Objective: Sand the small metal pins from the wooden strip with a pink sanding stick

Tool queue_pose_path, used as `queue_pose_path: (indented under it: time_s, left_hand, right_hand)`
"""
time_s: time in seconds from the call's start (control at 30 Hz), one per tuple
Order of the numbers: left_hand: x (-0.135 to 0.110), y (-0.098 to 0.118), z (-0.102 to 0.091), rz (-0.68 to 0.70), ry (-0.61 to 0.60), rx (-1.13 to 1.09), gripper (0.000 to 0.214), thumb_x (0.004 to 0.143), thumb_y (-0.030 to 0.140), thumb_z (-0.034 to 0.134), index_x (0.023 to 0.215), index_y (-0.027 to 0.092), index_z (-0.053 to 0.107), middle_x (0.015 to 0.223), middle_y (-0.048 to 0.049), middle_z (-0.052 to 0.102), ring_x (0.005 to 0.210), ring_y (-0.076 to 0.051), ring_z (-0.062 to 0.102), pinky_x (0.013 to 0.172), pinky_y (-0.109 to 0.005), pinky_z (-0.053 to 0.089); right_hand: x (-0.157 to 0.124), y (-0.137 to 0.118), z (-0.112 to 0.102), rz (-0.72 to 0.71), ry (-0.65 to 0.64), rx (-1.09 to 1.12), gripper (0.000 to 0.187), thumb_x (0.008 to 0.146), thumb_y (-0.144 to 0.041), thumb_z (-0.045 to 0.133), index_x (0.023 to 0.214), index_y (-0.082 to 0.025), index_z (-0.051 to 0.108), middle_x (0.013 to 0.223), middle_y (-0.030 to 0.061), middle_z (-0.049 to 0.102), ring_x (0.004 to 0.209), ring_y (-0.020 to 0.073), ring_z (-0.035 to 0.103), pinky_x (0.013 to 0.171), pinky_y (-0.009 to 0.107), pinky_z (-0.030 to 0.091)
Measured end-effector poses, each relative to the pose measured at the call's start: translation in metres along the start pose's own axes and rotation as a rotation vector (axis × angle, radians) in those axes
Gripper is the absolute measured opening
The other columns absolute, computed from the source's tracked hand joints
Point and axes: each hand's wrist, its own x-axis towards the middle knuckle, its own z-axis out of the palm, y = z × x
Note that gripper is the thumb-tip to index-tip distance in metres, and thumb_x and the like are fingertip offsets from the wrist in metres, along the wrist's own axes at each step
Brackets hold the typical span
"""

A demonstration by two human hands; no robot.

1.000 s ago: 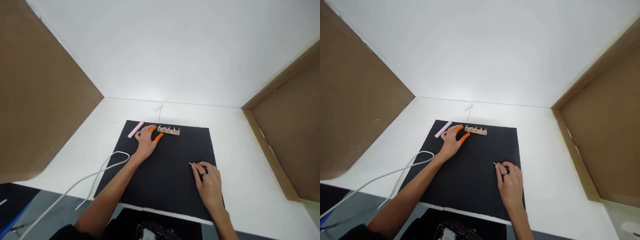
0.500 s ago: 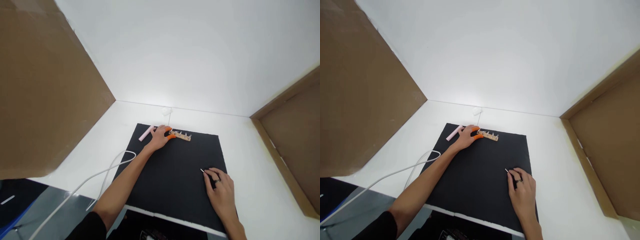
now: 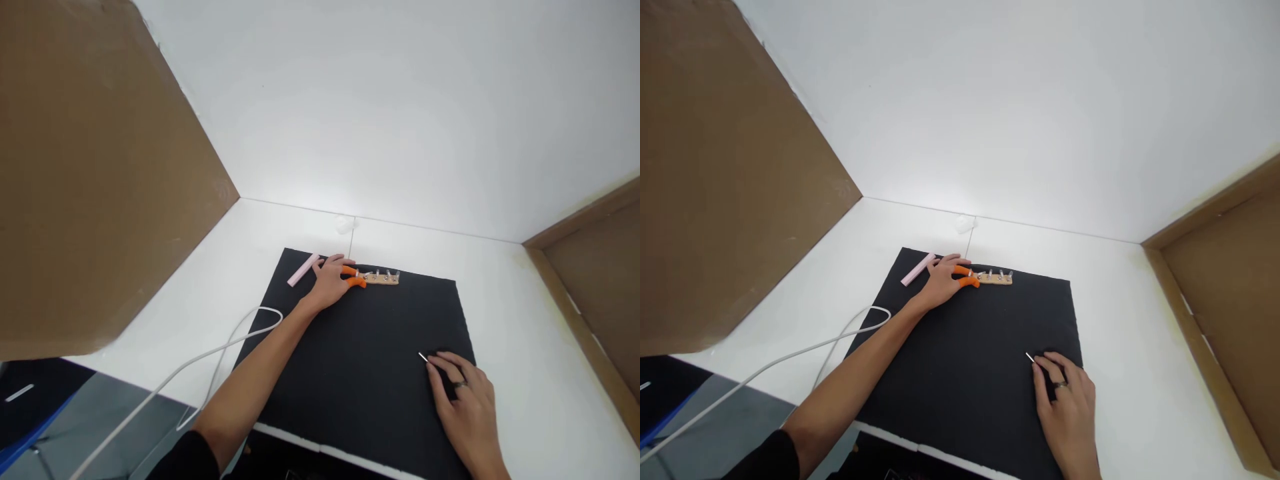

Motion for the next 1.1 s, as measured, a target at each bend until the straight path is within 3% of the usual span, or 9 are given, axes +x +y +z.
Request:
queue_pose_path:
  time_s: [0.2, 0.33, 0.57, 0.7, 0.8, 0.97, 1.1]
  left_hand:
    - [-0.007, -0.006, 0.01, 0.04, 0.068, 0.01, 0.036, 0.106, 0.036, 0.07, 0.137, 0.018, 0.067, 0.14, -0.013, 0.068, 0.12, -0.028, 0.071, 0.101, -0.05, 0.062]
    - [-0.011, -0.008, 0.014, 0.068, 0.111, 0.015, 0.036, 0.106, 0.035, 0.07, 0.137, 0.018, 0.067, 0.141, -0.013, 0.068, 0.121, -0.028, 0.07, 0.102, -0.051, 0.062]
    - [-0.014, -0.01, 0.018, 0.124, 0.135, 0.032, 0.034, 0.106, 0.035, 0.07, 0.136, 0.019, 0.068, 0.14, -0.0128, 0.069, 0.121, -0.028, 0.07, 0.101, -0.051, 0.062]
    - [-0.017, -0.011, 0.019, 0.175, 0.118, 0.044, 0.032, 0.106, 0.034, 0.07, 0.135, 0.02, 0.068, 0.139, -0.0126, 0.069, 0.12, -0.028, 0.07, 0.101, -0.05, 0.062]
    - [-0.019, -0.011, 0.02, 0.202, 0.109, 0.049, 0.031, 0.106, 0.034, 0.07, 0.134, 0.02, 0.069, 0.14, -0.0126, 0.069, 0.12, -0.028, 0.07, 0.101, -0.05, 0.062]
    - [-0.018, -0.011, 0.022, 0.195, 0.128, 0.035, 0.032, 0.106, 0.034, 0.07, 0.135, 0.02, 0.068, 0.14, -0.0126, 0.069, 0.12, -0.028, 0.07, 0.101, -0.05, 0.063]
    - [-0.017, -0.011, 0.024, 0.179, 0.153, -0.002, 0.031, 0.106, 0.034, 0.07, 0.134, 0.02, 0.069, 0.139, -0.0126, 0.069, 0.12, -0.028, 0.07, 0.101, -0.05, 0.063]
  right_hand:
    - [0.012, 0.007, -0.011, 0.015, -0.014, 0.017, 0.042, 0.112, -0.053, 0.048, 0.101, -0.023, 0.074, 0.101, 0.0087, 0.08, 0.093, 0.0297, 0.074, 0.089, 0.048, 0.05]
    - [0.03, -0.006, -0.017, 0.005, 0.021, 0.02, 0.039, 0.111, -0.052, 0.05, 0.103, -0.023, 0.074, 0.102, 0.0095, 0.079, 0.093, 0.0299, 0.073, 0.089, 0.049, 0.049]
    - [0.07, -0.078, -0.007, -0.127, 0.019, 0.167, 0.013, 0.108, -0.03, 0.06, 0.111, -0.026, 0.072, 0.107, 0.0061, 0.079, 0.099, 0.0247, 0.073, 0.1, 0.048, 0.051]
    - [0.08, -0.123, 0.002, -0.232, -0.044, 0.276, 0.015, 0.106, -0.018, 0.059, 0.111, -0.026, 0.071, 0.11, 0.0049, 0.079, 0.1, 0.0212, 0.074, 0.105, 0.045, 0.052]
    - [0.084, -0.143, 0.005, -0.271, -0.078, 0.309, 0.018, 0.105, -0.013, 0.059, 0.113, -0.024, 0.07, 0.111, 0.0059, 0.078, 0.102, 0.0205, 0.074, 0.109, 0.045, 0.051]
    - [0.103, -0.147, 0.004, -0.294, -0.078, 0.301, 0.018, 0.105, -0.013, 0.061, 0.115, -0.024, 0.069, 0.114, 0.0063, 0.077, 0.104, 0.0207, 0.073, 0.11, 0.047, 0.051]
    - [0.13, -0.123, -0.005, -0.27, -0.006, 0.25, 0.014, 0.105, -0.021, 0.064, 0.115, -0.027, 0.071, 0.116, 0.0055, 0.078, 0.106, 0.0223, 0.073, 0.109, 0.048, 0.052]
